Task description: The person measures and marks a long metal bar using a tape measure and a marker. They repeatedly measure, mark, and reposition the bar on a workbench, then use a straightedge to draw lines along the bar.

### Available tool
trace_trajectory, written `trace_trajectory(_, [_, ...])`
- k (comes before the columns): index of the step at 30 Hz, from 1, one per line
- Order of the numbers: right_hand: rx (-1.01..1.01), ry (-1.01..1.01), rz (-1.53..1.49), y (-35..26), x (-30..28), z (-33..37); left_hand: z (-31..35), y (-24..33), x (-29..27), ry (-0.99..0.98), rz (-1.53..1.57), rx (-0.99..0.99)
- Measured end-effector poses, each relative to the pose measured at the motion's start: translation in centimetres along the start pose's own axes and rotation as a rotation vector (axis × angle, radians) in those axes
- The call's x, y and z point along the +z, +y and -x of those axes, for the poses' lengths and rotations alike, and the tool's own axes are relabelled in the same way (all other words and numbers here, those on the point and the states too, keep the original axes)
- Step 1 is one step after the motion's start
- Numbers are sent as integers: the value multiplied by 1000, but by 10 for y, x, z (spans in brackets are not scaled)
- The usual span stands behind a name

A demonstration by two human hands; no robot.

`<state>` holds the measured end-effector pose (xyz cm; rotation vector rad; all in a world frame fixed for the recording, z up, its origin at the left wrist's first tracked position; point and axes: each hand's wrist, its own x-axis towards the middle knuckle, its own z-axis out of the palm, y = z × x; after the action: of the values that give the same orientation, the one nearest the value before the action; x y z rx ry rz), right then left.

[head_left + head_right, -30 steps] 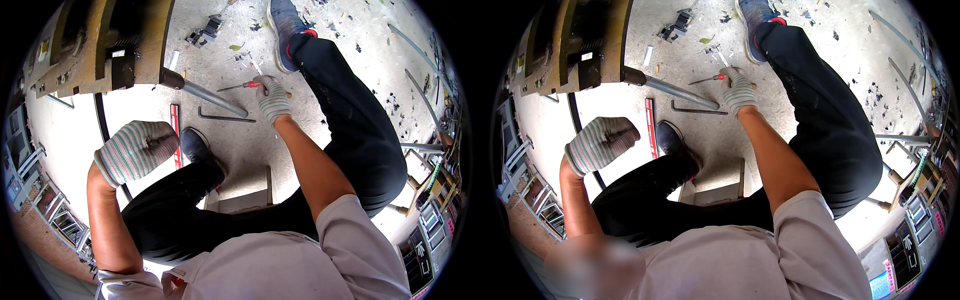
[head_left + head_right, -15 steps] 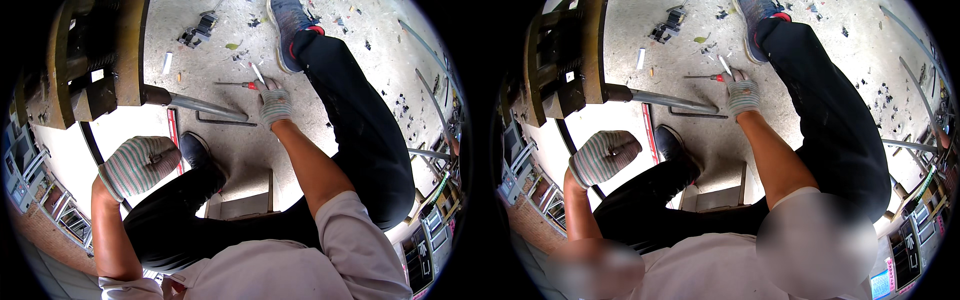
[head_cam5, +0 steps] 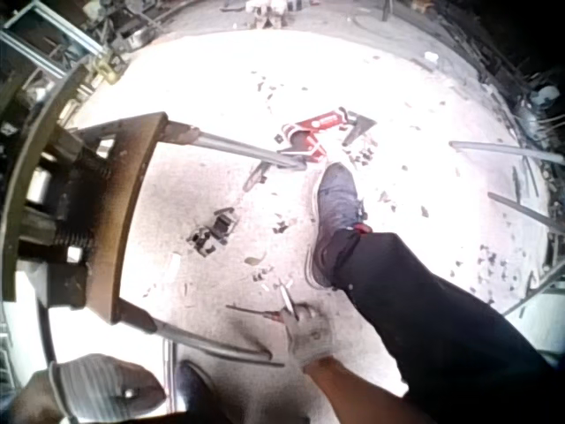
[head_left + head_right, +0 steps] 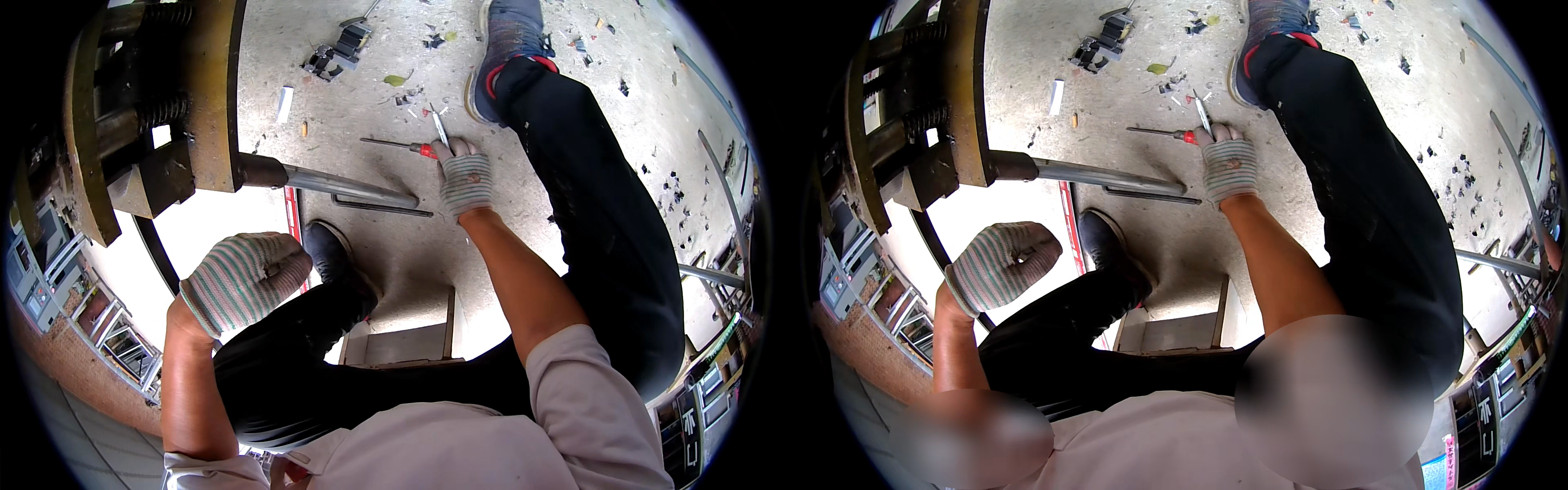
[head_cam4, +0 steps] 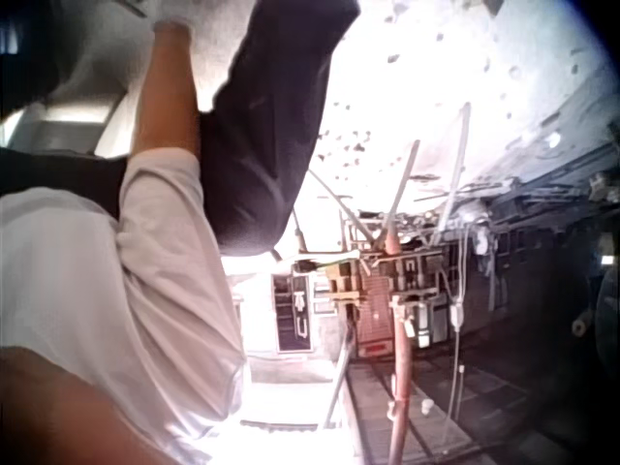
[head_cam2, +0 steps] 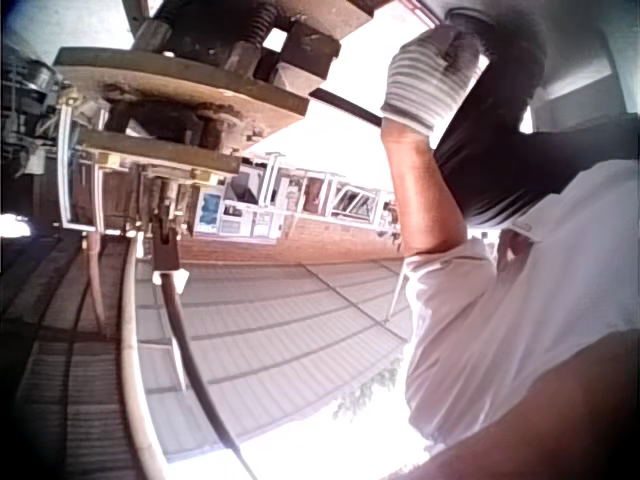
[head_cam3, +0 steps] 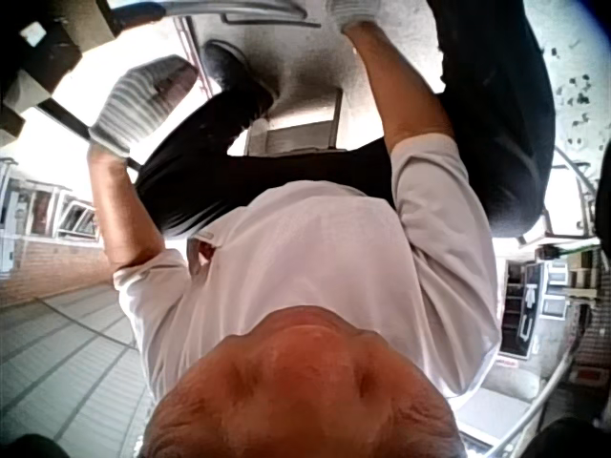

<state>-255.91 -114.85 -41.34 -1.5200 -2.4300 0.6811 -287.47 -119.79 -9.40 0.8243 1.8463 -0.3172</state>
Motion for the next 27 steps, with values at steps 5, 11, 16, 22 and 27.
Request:
trace_trajectory(5, [-52, -28, -34, 4, -1, -1, -9, -29, -3, -28, -76, -66])
trace_trajectory(11, [-33, 9, -50, 5, -1, -17, -3, -39, -1, 83, -12, -133])
trace_trajectory(16, [-93, 91, -36, 7, 3, -33, -21, 43, 9, -154, -131, 193])
trace_trajectory(22, [-113, 170, -36, 10, 2, -28, -31, 44, 6, -242, -228, 274])
trace_trajectory(27, [-88, 122, -50, 9, 6, -28, -23, 30, 9, -172, -259, 309])
